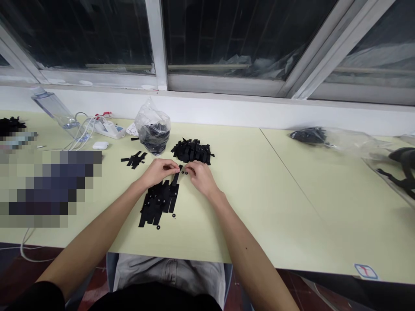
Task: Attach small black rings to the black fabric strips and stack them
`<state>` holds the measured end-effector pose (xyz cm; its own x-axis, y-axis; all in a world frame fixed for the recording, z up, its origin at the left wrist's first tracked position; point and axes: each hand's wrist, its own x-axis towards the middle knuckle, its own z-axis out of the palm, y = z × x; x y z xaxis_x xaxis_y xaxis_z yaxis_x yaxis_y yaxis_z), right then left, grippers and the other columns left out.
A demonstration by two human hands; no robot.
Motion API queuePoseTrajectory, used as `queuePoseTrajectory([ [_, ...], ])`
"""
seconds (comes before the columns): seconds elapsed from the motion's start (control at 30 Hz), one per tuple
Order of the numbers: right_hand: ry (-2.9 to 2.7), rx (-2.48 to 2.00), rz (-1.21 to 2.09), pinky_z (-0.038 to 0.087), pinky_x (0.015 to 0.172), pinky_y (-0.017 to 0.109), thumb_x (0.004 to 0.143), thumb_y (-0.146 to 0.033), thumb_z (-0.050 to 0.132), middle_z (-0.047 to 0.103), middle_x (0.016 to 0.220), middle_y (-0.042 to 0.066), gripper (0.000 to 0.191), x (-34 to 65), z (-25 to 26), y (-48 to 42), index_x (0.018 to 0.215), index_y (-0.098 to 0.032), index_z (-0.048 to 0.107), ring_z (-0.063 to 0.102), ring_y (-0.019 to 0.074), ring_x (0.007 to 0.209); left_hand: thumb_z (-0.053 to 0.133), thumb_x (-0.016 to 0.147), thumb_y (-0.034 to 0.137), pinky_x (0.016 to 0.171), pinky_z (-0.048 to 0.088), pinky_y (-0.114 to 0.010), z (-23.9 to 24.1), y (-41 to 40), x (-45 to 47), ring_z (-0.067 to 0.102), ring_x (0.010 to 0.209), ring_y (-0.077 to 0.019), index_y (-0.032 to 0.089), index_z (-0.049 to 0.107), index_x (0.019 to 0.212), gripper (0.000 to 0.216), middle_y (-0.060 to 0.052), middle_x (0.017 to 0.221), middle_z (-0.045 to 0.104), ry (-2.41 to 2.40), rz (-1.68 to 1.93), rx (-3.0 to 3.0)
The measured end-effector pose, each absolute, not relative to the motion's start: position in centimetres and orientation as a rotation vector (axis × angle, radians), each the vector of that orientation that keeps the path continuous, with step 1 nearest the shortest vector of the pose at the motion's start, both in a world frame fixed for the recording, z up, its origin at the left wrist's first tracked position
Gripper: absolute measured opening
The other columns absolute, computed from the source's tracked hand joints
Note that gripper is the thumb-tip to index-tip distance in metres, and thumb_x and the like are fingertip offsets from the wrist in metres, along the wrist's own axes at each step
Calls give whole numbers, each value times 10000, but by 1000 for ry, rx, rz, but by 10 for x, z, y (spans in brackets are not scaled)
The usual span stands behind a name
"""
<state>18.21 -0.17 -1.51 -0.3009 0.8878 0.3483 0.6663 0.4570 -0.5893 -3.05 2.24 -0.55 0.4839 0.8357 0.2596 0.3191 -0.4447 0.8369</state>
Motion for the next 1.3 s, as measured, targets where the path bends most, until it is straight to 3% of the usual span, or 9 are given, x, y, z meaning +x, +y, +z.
queuePoseTrajectory([
  [0.13, -2041, -1318, 432, 437, 686, 320, 915, -171, 563, 661, 899, 52, 164, 182, -17, -1, 947, -218, 717, 583, 177, 749, 636, 878, 393, 726, 491, -279, -7, 27, -32, 640, 784, -162, 172, 720, 972, 255, -52, 870, 717, 929, 1018, 1905],
  [0.37, -2094, -1316, 451, 440, 745, 335, 901, -185, 606, 655, 923, 60, 115, 182, -20, -1, 944, -220, 707, 584, 210, 867, 618, 892, 336, 812, 502, -302, -11, 33, -32, 639, 899, -175, 170, 704, 1009, 220, -72, 975, 688, 847, 1093, 1785],
  [0.67, -1965, -1343, 526, 409, 675, 317, 867, -176, 617, 669, 801, 19, 98, 182, -17, -2, 806, -211, 684, 569, 175, 726, 637, 885, 296, 906, 521, -360, -11, 31, -29, 638, 970, -190, 192, 724, 1081, 239, -91, 1053, 672, 827, 1109, 1762],
  [0.87, -1635, -1212, 703, 449, 710, 324, 851, -303, 652, 715, 866, 39, 121, 173, -9, -6, 868, -202, 717, 608, 184, 754, 654, 869, 263, 884, 545, -336, -9, 29, -28, 612, 995, -167, 242, 679, 1213, 346, -101, 1254, 584, 803, 1094, 1747],
  [1.3, -1495, -1146, 701, 461, 714, 313, 831, -319, 662, 693, 905, 43, 116, 158, -1, -14, 829, -205, 688, 597, 181, 795, 654, 871, 241, 864, 564, -318, -6, 18, -19, 586, 913, -120, 269, 628, 1300, 430, -112, 1418, 494, 712, 1068, 1735],
])
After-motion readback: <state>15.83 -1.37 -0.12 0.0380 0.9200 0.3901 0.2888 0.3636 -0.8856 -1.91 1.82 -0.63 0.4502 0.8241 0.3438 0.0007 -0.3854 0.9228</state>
